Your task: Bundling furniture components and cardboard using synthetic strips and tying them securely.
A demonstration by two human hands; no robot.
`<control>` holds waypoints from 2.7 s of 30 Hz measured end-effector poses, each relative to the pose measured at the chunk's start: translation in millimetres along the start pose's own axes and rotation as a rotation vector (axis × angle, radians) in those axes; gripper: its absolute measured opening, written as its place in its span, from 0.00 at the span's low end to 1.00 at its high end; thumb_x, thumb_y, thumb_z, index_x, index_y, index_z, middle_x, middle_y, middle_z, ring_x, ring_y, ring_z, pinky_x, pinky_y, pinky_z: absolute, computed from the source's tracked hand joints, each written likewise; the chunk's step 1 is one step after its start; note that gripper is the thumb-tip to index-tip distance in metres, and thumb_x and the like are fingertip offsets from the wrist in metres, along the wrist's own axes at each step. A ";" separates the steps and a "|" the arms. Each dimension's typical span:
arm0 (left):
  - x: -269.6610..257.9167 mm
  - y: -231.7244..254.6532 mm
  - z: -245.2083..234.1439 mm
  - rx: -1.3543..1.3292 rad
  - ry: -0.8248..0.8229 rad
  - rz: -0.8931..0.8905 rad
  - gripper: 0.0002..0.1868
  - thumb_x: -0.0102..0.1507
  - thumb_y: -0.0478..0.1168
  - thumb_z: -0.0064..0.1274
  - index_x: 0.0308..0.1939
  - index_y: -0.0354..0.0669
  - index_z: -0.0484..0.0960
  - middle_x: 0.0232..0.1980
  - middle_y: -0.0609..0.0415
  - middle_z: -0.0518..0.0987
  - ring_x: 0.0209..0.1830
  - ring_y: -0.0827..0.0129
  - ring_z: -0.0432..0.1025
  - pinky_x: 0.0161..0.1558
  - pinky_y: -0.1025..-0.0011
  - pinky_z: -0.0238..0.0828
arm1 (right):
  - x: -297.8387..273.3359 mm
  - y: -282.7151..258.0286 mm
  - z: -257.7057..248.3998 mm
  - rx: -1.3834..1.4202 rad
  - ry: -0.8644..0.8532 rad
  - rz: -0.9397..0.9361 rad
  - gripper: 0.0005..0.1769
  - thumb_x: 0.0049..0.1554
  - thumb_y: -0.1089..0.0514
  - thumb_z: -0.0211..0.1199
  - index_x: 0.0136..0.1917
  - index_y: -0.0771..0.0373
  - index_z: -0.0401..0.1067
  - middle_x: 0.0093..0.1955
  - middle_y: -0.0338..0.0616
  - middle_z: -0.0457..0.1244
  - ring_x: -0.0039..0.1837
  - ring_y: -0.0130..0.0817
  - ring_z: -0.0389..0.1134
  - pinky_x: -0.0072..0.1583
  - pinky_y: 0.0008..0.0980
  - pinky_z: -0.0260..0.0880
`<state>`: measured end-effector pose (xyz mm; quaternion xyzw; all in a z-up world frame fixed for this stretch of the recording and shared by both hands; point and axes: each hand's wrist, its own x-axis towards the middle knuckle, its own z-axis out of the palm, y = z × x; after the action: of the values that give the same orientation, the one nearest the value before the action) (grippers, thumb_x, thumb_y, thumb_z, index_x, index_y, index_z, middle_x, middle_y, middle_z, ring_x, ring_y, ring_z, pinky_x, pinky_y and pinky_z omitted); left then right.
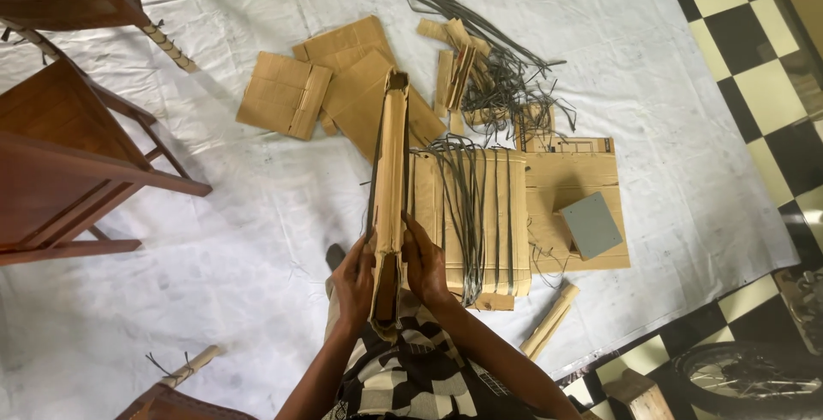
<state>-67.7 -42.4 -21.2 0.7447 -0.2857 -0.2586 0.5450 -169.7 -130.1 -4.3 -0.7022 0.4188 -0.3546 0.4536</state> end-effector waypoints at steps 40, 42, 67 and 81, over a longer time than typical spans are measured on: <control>-142.7 14.9 -83.0 -0.530 -0.270 -0.374 0.12 0.69 0.41 0.57 0.41 0.33 0.87 0.33 0.42 0.84 0.32 0.67 0.72 0.36 0.64 0.75 | -226.3 -8.6 20.5 -0.152 0.024 -0.045 0.11 0.68 0.61 0.50 0.50 0.60 0.74 0.27 0.45 0.68 0.29 0.40 0.70 0.37 0.35 0.71; -142.8 0.2 -78.8 -0.546 -0.254 -0.381 0.12 0.68 0.42 0.59 0.40 0.33 0.87 0.34 0.43 0.83 0.34 0.67 0.71 0.37 0.63 0.75 | -233.4 -14.2 20.5 -0.171 0.002 -0.049 0.11 0.68 0.62 0.50 0.49 0.59 0.73 0.26 0.45 0.68 0.29 0.39 0.70 0.37 0.35 0.71; -129.7 -52.2 -64.3 -0.701 -0.350 -0.552 0.09 0.60 0.38 0.69 0.39 0.36 0.87 0.32 0.52 0.83 0.30 0.75 0.77 0.36 0.78 0.76 | -179.3 -17.9 -1.4 -0.315 0.043 -0.244 0.09 0.63 0.56 0.65 0.54 0.59 0.79 0.40 0.44 0.71 0.38 0.38 0.72 0.42 0.33 0.73; -145.0 -12.3 -96.2 -0.410 -0.350 -0.295 0.15 0.62 0.32 0.64 0.52 0.32 0.86 0.40 0.36 0.86 0.40 0.60 0.81 0.44 0.64 0.78 | -162.4 -34.8 7.5 -0.212 0.017 -0.120 0.04 0.60 0.61 0.68 0.49 0.61 0.81 0.37 0.50 0.69 0.38 0.45 0.73 0.39 0.35 0.73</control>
<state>-100.9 127.1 3.8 0.5967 -0.2059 -0.5114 0.5831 -218.4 28.5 6.4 -0.7671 0.4149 -0.3407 0.3511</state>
